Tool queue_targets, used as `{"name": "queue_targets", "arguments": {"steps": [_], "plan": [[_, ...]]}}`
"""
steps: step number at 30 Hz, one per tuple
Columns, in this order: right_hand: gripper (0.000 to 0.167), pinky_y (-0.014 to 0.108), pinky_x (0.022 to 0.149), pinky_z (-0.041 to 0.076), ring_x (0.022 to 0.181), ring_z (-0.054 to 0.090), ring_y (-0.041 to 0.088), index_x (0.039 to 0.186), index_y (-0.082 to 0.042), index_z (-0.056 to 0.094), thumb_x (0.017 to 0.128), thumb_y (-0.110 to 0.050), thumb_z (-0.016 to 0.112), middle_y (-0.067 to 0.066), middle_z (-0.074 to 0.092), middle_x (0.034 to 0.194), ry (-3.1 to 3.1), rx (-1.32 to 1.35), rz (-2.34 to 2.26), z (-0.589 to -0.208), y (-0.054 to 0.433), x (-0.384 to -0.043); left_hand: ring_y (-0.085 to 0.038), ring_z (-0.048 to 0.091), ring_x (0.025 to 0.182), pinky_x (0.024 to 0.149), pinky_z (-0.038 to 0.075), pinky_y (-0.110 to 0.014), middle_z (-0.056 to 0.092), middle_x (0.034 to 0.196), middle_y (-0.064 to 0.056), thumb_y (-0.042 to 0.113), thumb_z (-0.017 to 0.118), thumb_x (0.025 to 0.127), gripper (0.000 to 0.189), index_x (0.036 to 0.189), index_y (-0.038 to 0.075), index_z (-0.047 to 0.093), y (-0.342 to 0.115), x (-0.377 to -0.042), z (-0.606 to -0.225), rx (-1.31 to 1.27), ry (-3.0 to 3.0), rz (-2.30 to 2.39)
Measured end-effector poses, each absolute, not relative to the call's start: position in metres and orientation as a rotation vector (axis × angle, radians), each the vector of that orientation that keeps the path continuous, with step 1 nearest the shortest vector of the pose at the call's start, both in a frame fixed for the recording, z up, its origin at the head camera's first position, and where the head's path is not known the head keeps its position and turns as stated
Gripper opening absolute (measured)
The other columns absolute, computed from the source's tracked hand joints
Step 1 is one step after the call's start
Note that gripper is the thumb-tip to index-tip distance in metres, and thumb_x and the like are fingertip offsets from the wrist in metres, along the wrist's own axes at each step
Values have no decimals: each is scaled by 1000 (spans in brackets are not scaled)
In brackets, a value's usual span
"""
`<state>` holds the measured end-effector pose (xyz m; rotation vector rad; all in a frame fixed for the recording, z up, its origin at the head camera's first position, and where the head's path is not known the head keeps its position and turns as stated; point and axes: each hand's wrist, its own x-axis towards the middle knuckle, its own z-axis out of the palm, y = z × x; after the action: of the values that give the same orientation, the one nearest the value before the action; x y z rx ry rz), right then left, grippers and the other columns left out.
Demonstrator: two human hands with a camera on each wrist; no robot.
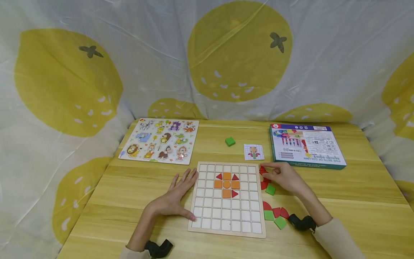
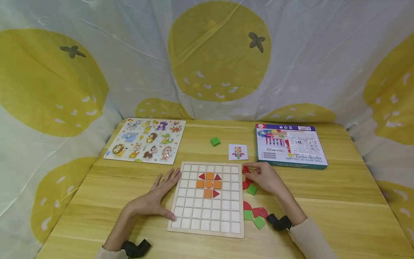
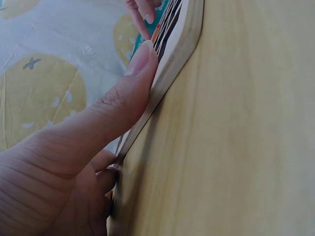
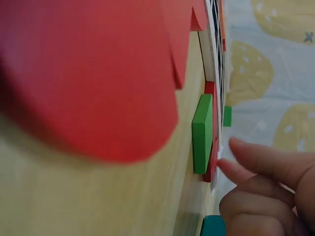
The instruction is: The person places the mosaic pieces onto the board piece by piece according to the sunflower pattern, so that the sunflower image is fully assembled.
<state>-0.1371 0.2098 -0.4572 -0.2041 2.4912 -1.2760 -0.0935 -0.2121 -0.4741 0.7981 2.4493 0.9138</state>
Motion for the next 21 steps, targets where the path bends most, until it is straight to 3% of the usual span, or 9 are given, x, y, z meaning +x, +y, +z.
{"name": "queue_targets", "arguments": {"steps": [9,14,21], "plan": [[34,22,50,25,57,30,9,131,-3,71,99,-16,69,-2,43,73,2523,-132,-1236,-459,219,-136,-39,-14,161,124,-16,-68,-6,175,-13,46,96,67,142,167,8,1,-211,-93,-473,775,2447,908],[29,22,49,24,55,33,11,123,-3,75,96,-13,73,-3,33,62,2575,-124,-1194,-459,225,-136,-40,-14,161,124,-16,-68,-6,175,-13,45,96,67,142,167,8,2,-212,-93,-474,783,2450,912],[25,22,49,25,57,35,13,117,-4,78,94,-13,75,-3,35,62,2586,-60,-1172,-457,225,-135,-40,-14,161,124,-16,-68,-6,175,-14,45,95,68,141,167,8,2,-212,-93,-474,789,2447,917]]}}
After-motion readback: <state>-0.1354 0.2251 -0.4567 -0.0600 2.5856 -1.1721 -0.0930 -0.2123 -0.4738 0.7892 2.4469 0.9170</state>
